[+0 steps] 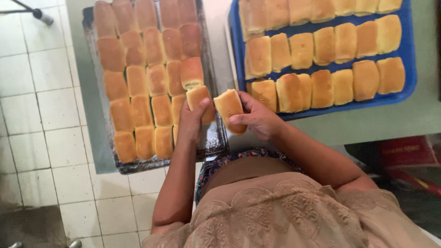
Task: The person transfers baked bread rolls one at a time from a metal baking tray to a blue plastic tray, arranging them in neat rows. They occasionally turn or reposition rolls to fit them together, and at one point carry a tray of rolls to a rack before continuing to fill the blue tray.
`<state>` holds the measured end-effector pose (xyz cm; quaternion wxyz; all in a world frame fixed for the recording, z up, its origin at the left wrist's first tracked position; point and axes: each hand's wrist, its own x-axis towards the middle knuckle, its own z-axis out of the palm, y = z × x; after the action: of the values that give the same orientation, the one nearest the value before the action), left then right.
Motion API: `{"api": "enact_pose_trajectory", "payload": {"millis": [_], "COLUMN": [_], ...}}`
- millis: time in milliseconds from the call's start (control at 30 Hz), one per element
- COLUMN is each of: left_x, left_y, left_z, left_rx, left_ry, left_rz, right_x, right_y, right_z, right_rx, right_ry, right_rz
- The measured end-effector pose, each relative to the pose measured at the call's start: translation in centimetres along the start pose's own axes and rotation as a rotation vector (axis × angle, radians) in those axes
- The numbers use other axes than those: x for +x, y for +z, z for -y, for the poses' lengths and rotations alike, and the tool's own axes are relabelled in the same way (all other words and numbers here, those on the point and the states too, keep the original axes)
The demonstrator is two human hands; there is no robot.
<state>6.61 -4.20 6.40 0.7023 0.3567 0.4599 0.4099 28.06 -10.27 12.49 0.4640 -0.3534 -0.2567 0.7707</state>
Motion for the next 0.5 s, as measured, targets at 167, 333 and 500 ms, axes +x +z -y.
{"api": "enact_pose_trajectory", "payload": {"millis": [167, 333, 500], "left_x": [-0.9, -2.4, -2.4], "left_y": [0.0, 0.0, 2.7], "left_z": [-1.6, -2.3, -1.7], "left_rx": [0.685, -0.382, -0.355], "left_ry": [0.199, -0.246, -0.168], "left_rz": [-0.062, 0.112, 0.141], "right_x": [-1.5, -1.7, 1.3], "right_y": [-0.8, -5.5, -12.3], "right_z": [2.2, 6.6, 11.0], "right_rx": [-0.051, -0.220, -0.506], "right_ry": [-0.008, -0.222, -0.390], "right_rz": [0.002, -0.051, -0.400]}}
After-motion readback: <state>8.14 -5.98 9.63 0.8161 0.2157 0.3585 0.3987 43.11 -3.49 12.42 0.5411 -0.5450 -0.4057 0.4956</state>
